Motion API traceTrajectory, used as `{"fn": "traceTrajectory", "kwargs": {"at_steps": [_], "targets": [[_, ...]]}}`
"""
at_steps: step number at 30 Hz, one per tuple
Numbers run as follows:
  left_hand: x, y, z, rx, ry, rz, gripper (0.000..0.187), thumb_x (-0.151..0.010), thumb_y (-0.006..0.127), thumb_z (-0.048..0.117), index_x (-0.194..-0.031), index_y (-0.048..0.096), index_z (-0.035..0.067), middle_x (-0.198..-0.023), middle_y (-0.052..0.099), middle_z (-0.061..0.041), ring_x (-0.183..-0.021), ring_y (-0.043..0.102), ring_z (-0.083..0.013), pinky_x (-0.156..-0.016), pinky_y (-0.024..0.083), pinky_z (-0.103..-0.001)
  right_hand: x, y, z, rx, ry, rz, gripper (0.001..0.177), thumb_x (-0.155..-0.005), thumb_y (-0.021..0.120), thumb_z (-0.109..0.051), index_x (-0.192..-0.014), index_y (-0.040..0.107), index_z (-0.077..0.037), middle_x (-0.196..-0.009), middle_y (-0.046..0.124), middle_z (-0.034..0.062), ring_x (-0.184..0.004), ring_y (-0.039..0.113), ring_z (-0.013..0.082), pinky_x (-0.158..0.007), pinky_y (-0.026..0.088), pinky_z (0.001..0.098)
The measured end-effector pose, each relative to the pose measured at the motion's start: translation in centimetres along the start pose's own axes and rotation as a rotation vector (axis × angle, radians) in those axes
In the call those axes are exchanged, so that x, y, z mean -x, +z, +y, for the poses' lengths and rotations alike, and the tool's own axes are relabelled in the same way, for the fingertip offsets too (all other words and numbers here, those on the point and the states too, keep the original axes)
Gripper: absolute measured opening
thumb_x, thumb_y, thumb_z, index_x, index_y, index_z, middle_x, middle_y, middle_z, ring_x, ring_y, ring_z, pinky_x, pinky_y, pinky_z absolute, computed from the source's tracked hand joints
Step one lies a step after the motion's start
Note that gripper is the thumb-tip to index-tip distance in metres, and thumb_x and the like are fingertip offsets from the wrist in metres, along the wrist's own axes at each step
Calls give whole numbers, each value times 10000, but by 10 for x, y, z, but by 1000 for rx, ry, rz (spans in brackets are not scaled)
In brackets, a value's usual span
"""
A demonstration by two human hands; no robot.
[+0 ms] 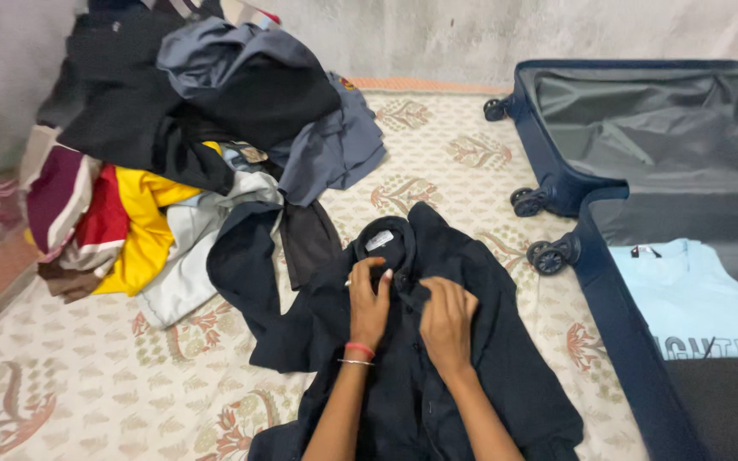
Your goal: The person buttons a black shirt and folds it on a bed near a suitcase.
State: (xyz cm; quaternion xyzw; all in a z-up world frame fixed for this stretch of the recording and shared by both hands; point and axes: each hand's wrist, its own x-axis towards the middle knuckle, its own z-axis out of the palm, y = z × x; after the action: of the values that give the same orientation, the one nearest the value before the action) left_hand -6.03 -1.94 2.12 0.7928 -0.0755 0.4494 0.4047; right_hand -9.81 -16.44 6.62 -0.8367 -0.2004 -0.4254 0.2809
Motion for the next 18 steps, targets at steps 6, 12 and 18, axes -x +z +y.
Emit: {"fn": "traceTrajectory", "kwargs": {"at_steps": [6, 12, 18], "targets": [[13, -41, 53, -34, -506, -329, 214, -1038, 563, 269, -1083, 665, 86, -978, 712, -99, -956, 681, -339, -816, 520, -446, 24, -16, 7, -34, 147, -161, 236, -845, 562, 26, -1031, 674, -67, -1047, 671, 52, -1028, 618, 253, -894, 429, 416], [36, -35, 59, -323, -69, -450, 192, -900, 707, 253, -967, 687, 75, -931, 674, -120, -902, 642, -330, -799, 519, -443, 27, -17, 2, 91, 76, -257, 266, -792, 725, -206, -1018, 719, -66, -1033, 667, 69, -1019, 581, 262, -842, 377, 463], [40, -19, 68, -306, -335, -364, 142, -847, 728, 223, -935, 709, 114, -921, 692, -74, -920, 626, -306, -829, 470, -437, 37, -13, 9, 120, 13, -185, 149, -872, 695, -188, -988, 730, -101, -1035, 658, 50, -1059, 582, 246, -876, 393, 446]]}}
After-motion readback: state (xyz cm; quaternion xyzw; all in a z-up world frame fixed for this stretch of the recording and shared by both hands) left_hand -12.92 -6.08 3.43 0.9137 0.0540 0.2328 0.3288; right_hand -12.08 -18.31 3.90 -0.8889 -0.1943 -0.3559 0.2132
